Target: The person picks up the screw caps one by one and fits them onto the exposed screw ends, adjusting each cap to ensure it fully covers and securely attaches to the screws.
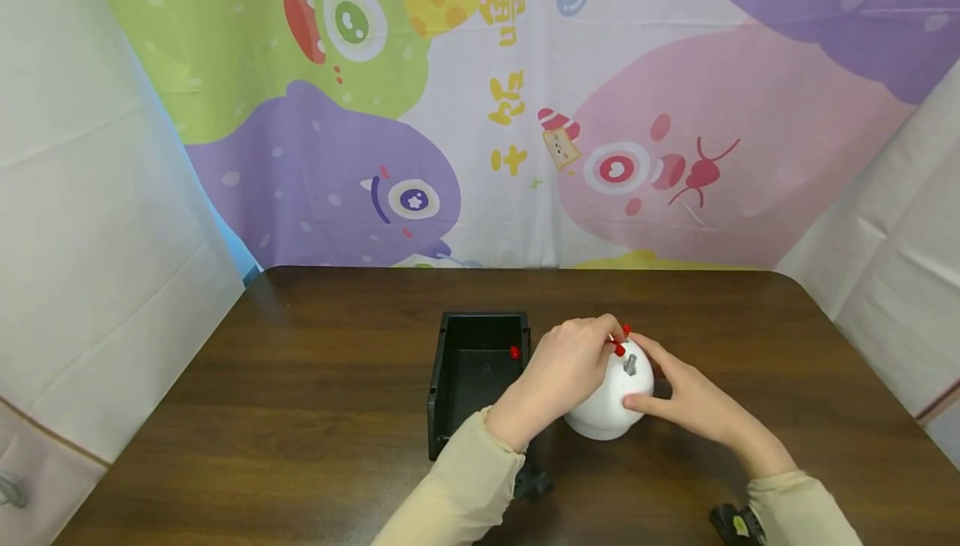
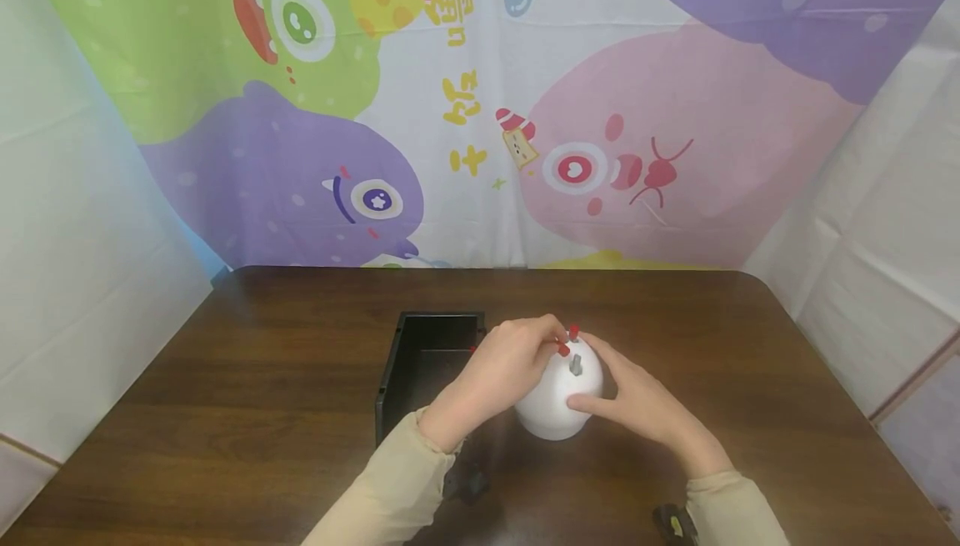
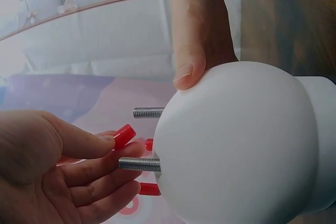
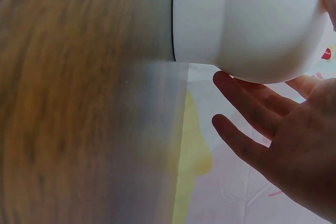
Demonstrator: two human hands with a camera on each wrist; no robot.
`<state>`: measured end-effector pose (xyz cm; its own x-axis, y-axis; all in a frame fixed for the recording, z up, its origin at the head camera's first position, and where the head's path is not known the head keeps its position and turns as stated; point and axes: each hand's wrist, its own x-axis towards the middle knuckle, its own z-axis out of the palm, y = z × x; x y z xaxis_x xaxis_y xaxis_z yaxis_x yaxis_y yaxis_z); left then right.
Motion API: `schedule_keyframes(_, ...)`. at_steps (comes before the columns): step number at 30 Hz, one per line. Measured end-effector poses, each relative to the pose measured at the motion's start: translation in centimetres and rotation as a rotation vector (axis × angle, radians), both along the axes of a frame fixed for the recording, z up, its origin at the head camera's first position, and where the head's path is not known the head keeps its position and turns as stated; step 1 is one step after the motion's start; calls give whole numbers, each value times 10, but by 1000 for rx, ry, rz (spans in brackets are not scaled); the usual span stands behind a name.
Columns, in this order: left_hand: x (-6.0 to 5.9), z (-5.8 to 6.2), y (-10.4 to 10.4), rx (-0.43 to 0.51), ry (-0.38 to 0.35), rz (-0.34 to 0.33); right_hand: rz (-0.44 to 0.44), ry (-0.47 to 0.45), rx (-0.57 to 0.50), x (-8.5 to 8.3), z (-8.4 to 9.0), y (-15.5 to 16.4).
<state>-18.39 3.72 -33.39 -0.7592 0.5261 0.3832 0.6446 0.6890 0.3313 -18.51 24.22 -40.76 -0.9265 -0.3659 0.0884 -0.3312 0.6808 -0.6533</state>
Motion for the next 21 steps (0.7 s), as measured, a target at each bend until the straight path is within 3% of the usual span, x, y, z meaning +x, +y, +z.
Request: schedule_keyframes(21,0,-3,6,-13,8,-4,13,20,-7,0,0,1)
